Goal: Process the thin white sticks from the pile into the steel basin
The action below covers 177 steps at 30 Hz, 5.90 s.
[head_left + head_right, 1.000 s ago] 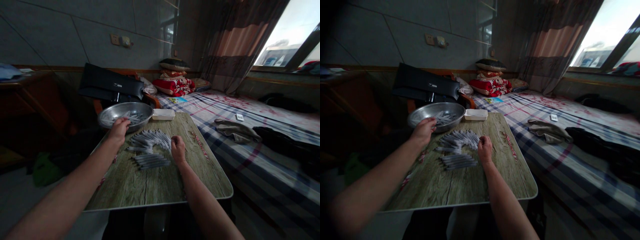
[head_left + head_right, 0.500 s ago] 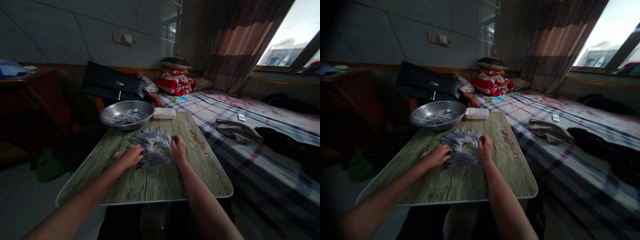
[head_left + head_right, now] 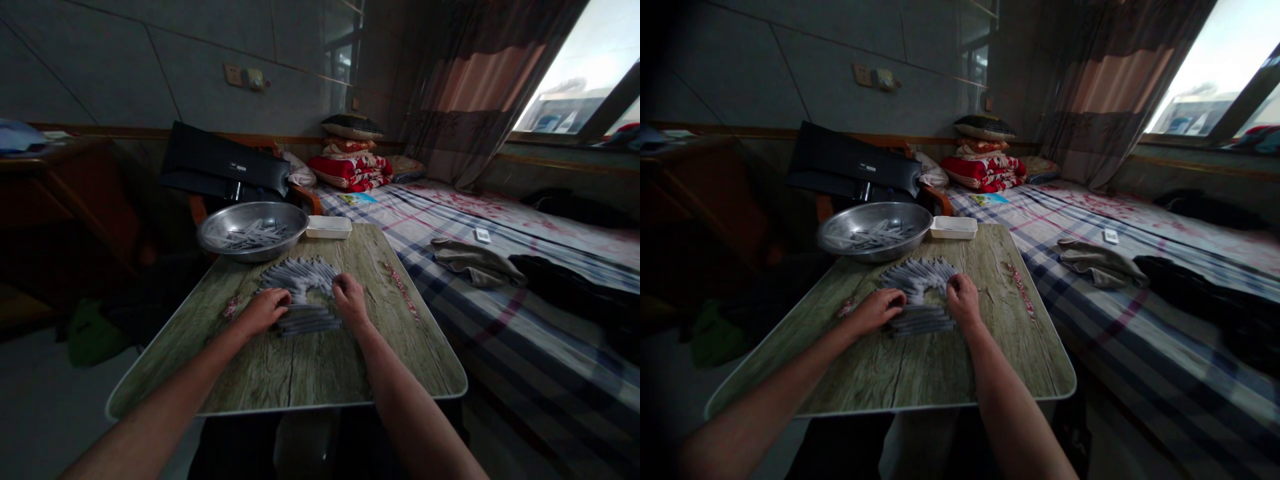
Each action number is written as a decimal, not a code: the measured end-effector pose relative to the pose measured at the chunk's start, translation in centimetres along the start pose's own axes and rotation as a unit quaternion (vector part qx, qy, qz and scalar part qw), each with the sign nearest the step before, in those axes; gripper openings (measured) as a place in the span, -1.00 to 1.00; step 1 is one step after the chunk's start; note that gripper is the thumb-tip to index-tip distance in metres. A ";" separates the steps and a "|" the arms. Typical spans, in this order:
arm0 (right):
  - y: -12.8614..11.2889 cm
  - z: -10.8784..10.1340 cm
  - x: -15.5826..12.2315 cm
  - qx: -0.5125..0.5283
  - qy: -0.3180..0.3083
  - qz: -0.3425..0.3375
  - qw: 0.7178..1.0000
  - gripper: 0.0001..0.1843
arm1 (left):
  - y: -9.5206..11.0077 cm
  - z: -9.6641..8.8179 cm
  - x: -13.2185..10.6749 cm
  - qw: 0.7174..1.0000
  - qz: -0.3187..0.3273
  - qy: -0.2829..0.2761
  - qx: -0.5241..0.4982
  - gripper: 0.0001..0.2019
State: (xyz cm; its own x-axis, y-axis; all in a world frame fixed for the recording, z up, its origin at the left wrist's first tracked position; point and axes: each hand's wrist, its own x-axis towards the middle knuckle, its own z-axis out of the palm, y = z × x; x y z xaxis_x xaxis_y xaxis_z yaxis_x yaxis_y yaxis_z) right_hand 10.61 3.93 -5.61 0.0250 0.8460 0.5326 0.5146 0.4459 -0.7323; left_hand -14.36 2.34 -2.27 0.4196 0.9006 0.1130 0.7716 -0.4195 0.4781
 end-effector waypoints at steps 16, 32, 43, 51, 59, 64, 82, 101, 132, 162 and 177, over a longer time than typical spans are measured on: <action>-1.1 1.4 -0.5 0.055 -0.135 0.028 0.989 -0.77 | 7.1 2.9 3.7 0.763 -0.083 0.322 -0.554 -0.54; -1.8 1.3 -0.9 0.103 -0.193 0.025 0.975 -0.73 | 6.5 6.7 4.3 0.739 -0.123 0.217 -0.626 -0.58; -1.4 0.7 -0.6 0.078 -0.167 0.054 0.981 -0.80 | 6.5 6.2 3.9 0.719 -0.117 0.292 -0.620 -0.69; -1.5 -0.4 0.2 0.451 -0.125 0.324 0.822 -0.84 | 5.9 5.6 3.8 0.619 -0.162 0.208 -0.740 -0.66; -1.2 -0.4 0.2 0.492 -0.186 0.357 0.772 -0.72 | 5.6 5.5 2.7 0.594 -0.114 0.025 -0.796 -0.75; -1.0 0.3 -0.1 0.432 -0.178 0.339 0.817 -0.47 | 5.3 5.5 2.3 0.598 -0.141 -0.086 -0.785 -0.78; -1.1 0.8 -0.2 0.391 -0.126 0.318 0.855 -0.40 | 6.3 6.7 3.4 0.694 -0.105 0.177 -0.690 -0.60; -1.1 0.6 -0.5 0.394 -0.122 0.265 0.872 -0.69 | 5.6 6.6 3.7 0.679 -0.140 0.221 -0.686 -0.55; -1.0 0.8 -0.5 0.350 -0.166 0.274 0.880 -0.52 | 5.6 6.5 3.6 0.692 -0.121 0.231 -0.674 -0.65; -1.7 -0.3 -0.2 0.449 -0.168 0.343 0.808 -0.65 | 4.6 4.8 3.5 0.588 -0.144 0.324 -0.727 -0.78; -2.1 0.4 -0.6 0.406 -0.139 0.294 0.854 -0.61 | 6.9 6.4 3.6 0.536 -0.154 0.140 -0.818 -0.72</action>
State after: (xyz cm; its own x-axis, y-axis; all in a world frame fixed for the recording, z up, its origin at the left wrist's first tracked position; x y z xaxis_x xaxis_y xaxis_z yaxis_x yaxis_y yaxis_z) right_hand 9.15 2.62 -4.55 -0.1886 0.9798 -0.0669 -0.2837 -0.1196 -0.9514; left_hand -4.46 1.98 -4.09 0.1284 0.9763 -0.1742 -0.7640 0.2094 0.6104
